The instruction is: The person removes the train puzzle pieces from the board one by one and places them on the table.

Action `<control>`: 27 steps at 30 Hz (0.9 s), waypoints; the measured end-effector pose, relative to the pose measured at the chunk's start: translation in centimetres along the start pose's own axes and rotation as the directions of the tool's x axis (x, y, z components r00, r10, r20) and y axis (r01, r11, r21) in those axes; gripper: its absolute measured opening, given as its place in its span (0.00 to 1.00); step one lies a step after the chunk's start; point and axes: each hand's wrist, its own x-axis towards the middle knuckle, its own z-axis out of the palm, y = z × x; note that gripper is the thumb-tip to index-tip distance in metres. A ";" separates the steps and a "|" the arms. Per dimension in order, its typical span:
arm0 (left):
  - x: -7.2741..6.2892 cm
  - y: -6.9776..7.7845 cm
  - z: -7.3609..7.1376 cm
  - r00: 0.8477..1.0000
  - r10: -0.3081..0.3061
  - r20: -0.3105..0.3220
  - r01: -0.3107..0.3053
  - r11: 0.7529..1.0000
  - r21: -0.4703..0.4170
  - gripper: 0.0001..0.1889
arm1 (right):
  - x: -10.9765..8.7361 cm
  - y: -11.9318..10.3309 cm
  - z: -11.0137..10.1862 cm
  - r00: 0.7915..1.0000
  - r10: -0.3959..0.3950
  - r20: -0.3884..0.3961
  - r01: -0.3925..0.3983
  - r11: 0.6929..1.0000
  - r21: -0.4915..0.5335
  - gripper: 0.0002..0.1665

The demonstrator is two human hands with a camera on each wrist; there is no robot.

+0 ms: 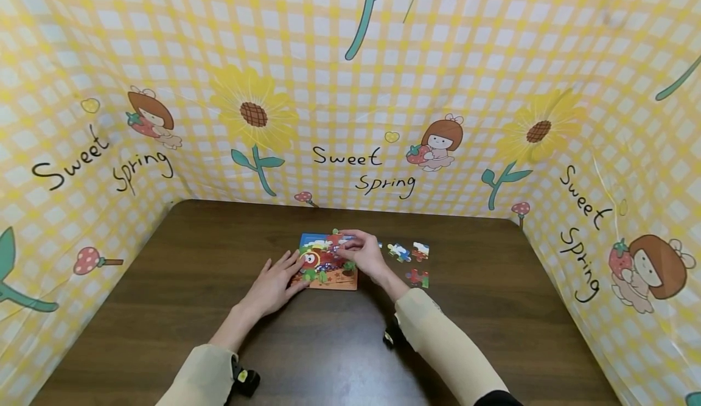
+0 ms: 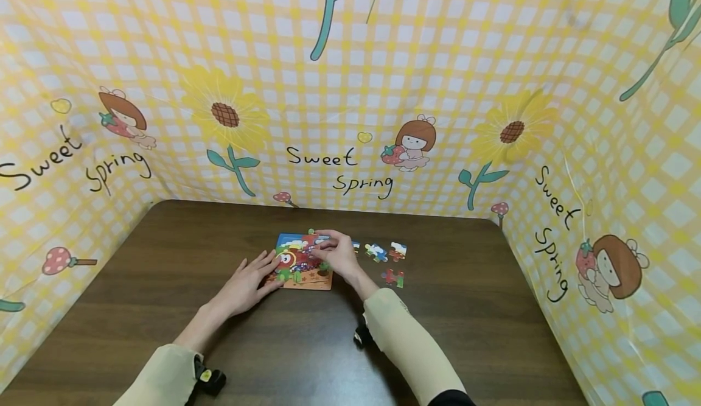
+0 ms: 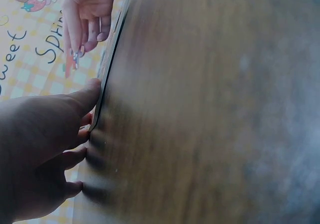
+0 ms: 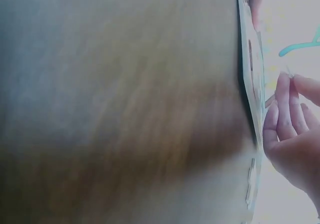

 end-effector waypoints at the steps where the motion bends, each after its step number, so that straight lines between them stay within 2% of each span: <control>1: 0.0 0.0 0.0 1.000 0.001 0.000 -0.001 1.000 0.000 0.35 | -0.1 0.0 -0.1 1.000 0.004 0.000 -0.004 1.000 0.010 0.28; 12: 0.1 0.0 -0.1 1.000 0.002 0.002 -0.002 1.000 0.002 0.35 | -1.3 -0.2 -1.6 0.999 0.047 -0.003 -0.046 0.998 0.041 0.29; 21: 0.1 -0.2 0.3 1.000 0.005 -0.006 -0.005 1.000 -0.018 0.35 | -2.6 -0.2 -3.4 0.997 0.074 -0.030 -0.073 0.997 0.017 0.30; 27: 0.0 0.0 -0.1 1.000 0.000 0.002 0.000 1.000 -0.008 0.35 | -4.1 -0.1 -4.8 0.994 0.105 -0.029 -0.105 0.994 0.007 0.30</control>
